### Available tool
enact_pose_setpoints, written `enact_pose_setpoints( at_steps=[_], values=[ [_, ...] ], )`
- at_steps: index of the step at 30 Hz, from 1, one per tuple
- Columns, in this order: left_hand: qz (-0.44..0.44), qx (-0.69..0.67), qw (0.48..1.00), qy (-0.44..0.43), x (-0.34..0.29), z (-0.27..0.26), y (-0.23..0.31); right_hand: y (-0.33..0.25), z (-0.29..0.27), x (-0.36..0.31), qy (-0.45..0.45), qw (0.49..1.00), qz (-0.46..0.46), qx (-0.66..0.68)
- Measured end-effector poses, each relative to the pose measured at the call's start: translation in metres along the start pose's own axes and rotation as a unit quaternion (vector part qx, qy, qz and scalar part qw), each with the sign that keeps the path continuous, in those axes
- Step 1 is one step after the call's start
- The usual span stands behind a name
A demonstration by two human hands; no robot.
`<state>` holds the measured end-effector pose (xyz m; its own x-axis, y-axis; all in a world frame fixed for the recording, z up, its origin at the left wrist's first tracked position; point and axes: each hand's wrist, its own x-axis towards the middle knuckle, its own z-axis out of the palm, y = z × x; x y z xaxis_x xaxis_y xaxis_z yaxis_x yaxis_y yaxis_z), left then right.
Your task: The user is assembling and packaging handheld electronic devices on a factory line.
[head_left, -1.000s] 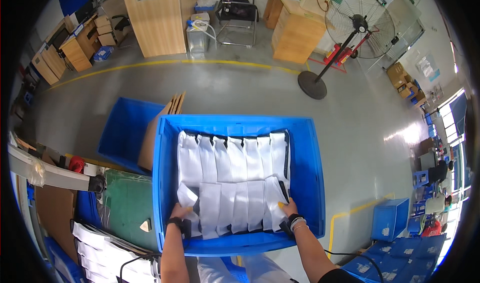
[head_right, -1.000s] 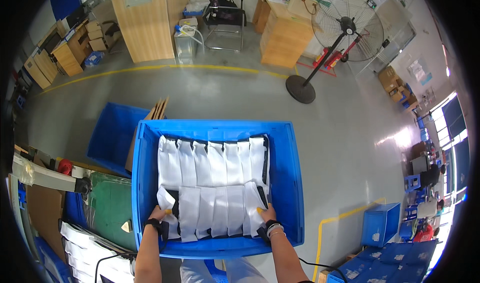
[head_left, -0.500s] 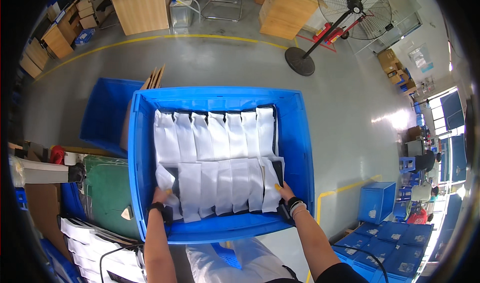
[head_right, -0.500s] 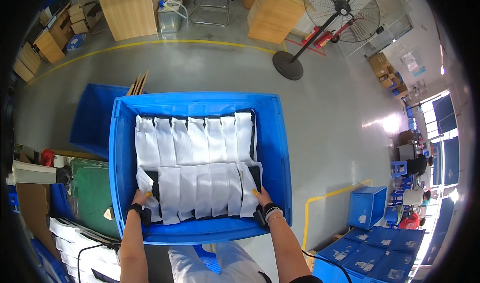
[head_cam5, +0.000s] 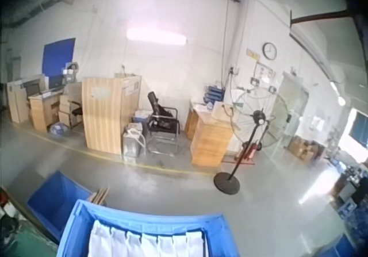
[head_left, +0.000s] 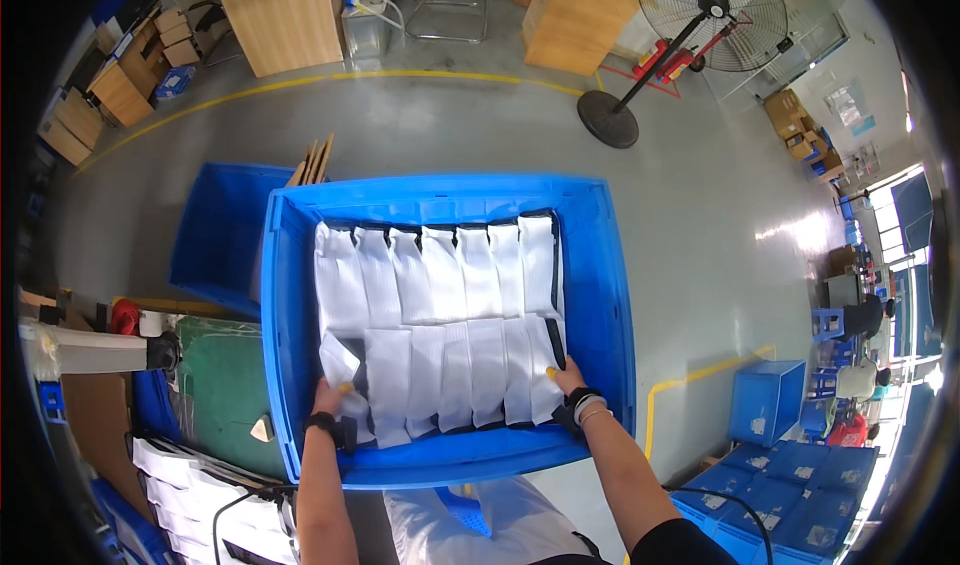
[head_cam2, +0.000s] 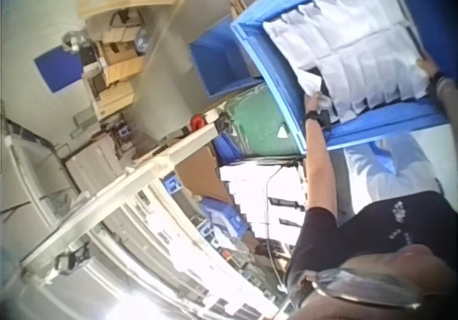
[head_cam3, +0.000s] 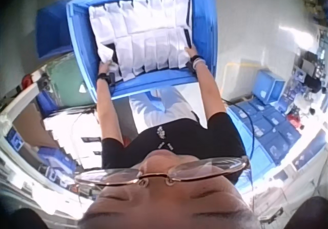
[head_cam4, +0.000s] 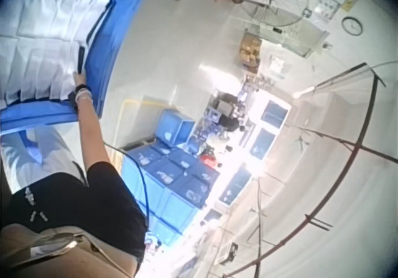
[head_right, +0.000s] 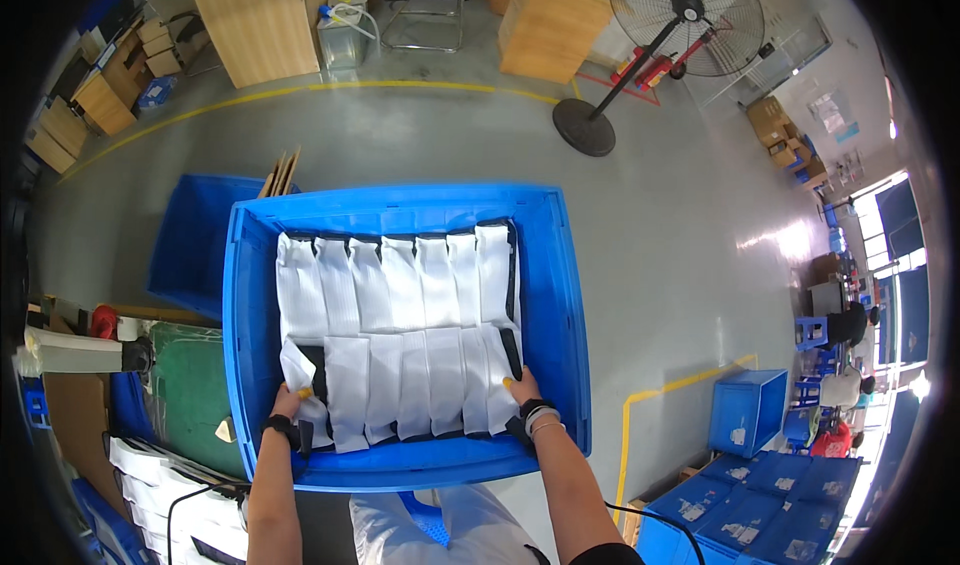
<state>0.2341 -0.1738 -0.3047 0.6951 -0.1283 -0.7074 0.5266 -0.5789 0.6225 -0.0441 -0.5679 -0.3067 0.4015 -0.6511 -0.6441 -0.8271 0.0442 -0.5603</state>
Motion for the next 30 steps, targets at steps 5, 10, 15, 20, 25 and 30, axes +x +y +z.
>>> enact_pose_setpoints(
  at_steps=[5, 10, 15, 20, 25, 30],
  values=[
    [0.099, 0.123, 0.983, 0.095, -0.001, 0.004, 0.001, 0.0, 0.007, -0.01, 0.119, 0.99, -0.071, -0.032],
    [0.075, -0.016, 0.993, 0.092, -0.035, -0.02, 0.019, -0.031, -0.032, -0.06, 0.077, 0.991, -0.098, 0.052],
    [0.065, -0.099, 0.991, 0.055, -0.05, -0.004, 0.039, -0.015, -0.038, -0.05, 0.132, 0.985, -0.099, 0.045],
    [0.077, -0.037, 0.996, 0.036, -0.042, 0.0, 0.027, -0.013, -0.017, -0.043, 0.168, 0.981, -0.101, 0.0],
    [0.095, -0.109, 0.989, -0.031, -0.055, -0.01, 0.028, -0.007, -0.026, -0.062, 0.204, 0.97, -0.128, 0.018],
    [0.074, -0.062, 0.995, 0.007, -0.048, -0.011, 0.03, -0.016, -0.034, -0.062, 0.142, 0.985, -0.097, 0.027]
  ],
)
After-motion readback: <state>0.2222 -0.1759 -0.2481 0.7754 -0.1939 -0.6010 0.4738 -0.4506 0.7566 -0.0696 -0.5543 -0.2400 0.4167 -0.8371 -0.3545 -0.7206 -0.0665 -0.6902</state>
